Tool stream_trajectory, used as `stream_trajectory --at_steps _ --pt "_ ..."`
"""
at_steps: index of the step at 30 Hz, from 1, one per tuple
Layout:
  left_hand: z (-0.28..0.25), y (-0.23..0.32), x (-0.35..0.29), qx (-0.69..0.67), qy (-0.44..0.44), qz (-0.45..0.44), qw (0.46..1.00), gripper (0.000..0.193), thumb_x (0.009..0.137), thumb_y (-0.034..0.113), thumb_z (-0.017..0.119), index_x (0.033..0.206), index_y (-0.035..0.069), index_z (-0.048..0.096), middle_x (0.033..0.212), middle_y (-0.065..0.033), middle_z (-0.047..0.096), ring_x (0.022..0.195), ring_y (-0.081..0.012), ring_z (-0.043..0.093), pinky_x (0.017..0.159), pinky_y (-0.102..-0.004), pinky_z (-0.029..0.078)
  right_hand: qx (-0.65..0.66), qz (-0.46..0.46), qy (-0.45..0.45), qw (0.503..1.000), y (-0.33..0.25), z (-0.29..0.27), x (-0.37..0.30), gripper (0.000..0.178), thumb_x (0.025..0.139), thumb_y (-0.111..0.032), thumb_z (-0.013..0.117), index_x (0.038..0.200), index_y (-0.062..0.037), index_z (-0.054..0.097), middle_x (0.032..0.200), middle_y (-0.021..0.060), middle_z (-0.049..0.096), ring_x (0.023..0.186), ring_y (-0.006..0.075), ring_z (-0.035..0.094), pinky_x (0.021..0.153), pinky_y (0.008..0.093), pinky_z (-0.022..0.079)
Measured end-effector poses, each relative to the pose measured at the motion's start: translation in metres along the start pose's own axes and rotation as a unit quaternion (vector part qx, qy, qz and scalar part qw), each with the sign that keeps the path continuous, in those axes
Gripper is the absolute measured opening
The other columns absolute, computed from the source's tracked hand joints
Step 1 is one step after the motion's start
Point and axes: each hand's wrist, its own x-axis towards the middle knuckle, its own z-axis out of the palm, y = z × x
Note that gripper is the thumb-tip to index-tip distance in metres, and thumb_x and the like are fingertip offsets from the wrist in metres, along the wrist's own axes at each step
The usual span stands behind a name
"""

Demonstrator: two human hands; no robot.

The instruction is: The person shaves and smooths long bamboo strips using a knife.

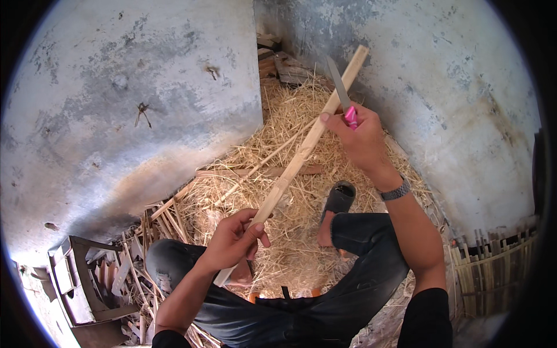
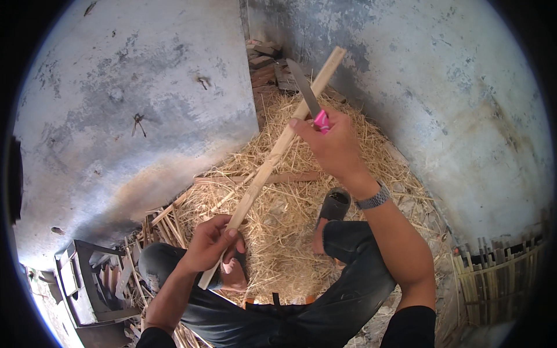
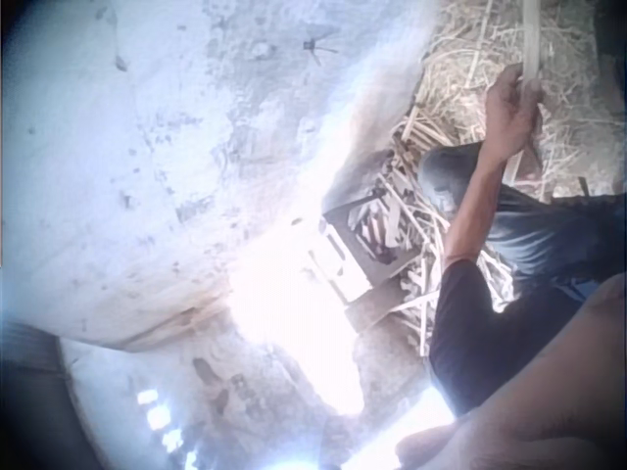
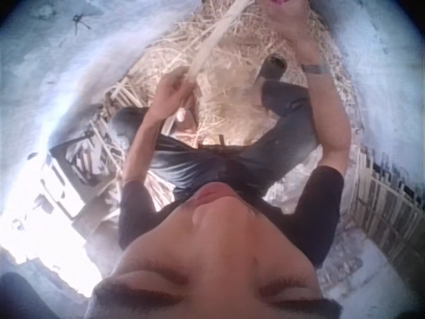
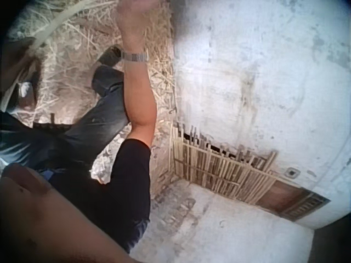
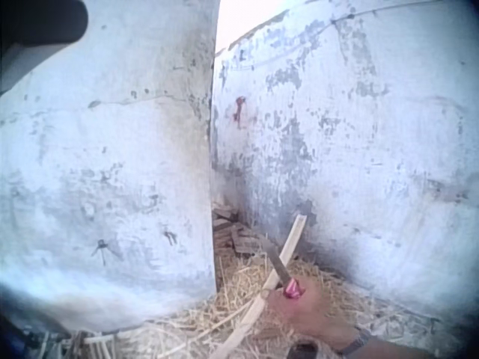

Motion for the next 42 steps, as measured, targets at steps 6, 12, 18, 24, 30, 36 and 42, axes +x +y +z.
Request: stream_trajectory --at_steps 6,12,18,24,30,36,42 --pt "0.004 0.002 -0.004 0.019 0.017 -0.011 1.0 0.028 0.109 0.017 0.052 0.127 -0.002 0.059 0.071 -0.0003 0.062 0.052 -0.002 0.047 0.047 -0.0197 0.036 -0.124 -0.104 0.055 0.985 0.023 -0.01 -0.006 0.038 0.103 -0.034 0.061 0.083 -0.0019 0.063 0.057 0.0081 0.05 0.047 0.02 0.047 0.049 0.0376 0.036" --pt "0.013 0.002 -0.003 0.063 0.052 0.023 0.996 0.027 0.108 0.019 0.054 0.125 0.0 0.062 0.07 0.0013 0.061 0.055 -0.0019 0.048 0.051 -0.0196 0.038 -0.212 -0.183 0.065 0.958 0.03 0.007 -0.006 0.042 0.106 -0.033 0.056 0.076 -0.0024 0.055 0.057 0.0169 0.05 0.048 0.0348 0.051 0.047 0.0431 0.038" --pt "0.013 0.007 0.0 0.023 0.073 0.012 0.997 0.026 0.108 0.021 0.055 0.122 0.0 0.062 0.065 0.0026 0.057 0.05 -0.0017 0.045 0.046 -0.0193 0.033 -0.174 -0.166 -0.019 0.97 0.023 0.034 -0.029 0.038 0.105 -0.03 0.056 0.079 -0.0028 0.056 0.056 0.0171 0.053 0.049 0.0364 0.056 0.046 0.0448 0.041" --pt "0.007 0.01 0.007 0.01 0.117 0.037 0.992 0.025 0.108 0.022 0.055 0.118 0.001 0.064 0.065 0.0017 0.058 0.046 -0.0021 0.044 0.043 -0.0193 0.032 -0.151 -0.282 -0.126 0.939 0.02 0.068 -0.072 0.04 0.107 -0.034 0.051 0.081 -0.0039 0.057 0.053 0.0147 0.054 0.048 0.0339 0.061 0.045 0.0444 0.043" --pt "0.01 0.027 0.001 0.011 0.091 0.058 0.994 0.027 0.108 0.023 0.055 0.12 0.001 0.065 0.063 0.0007 0.059 0.046 -0.0022 0.044 0.043 -0.0193 0.032 -0.077 -0.17 -0.06 0.981 0.003 0.051 -0.046 0.042 0.108 -0.034 0.051 0.078 -0.0039 0.054 0.053 0.0103 0.049 0.042 0.027 0.054 0.043 0.0401 0.038" --pt "0.011 0.025 -0.004 0.015 0.063 0.042 0.997 0.028 0.108 0.022 0.055 0.12 0.0 0.065 0.064 0.0002 0.06 0.046 -0.0017 0.044 0.044 -0.019 0.033 -0.153 -0.222 0.106 0.957 0.0 0.013 -0.002 0.041 0.108 -0.031 0.053 0.076 -0.0042 0.054 0.053 0.0108 0.046 0.044 0.0248 0.053 0.044 0.0393 0.036" --pt "0.014 0.027 -0.003 0.009 0.071 0.01 0.997 0.028 0.108 0.021 0.054 0.123 0.0 0.063 0.063 0.001 0.058 0.046 -0.0017 0.044 0.043 -0.0184 0.033 -0.196 -0.265 0.009 0.944 0.015 0.039 -0.024 0.039 0.106 -0.03 0.055 0.076 -0.0053 0.054 0.052 0.0137 0.049 0.045 0.0326 0.052 0.044 0.0422 0.038"
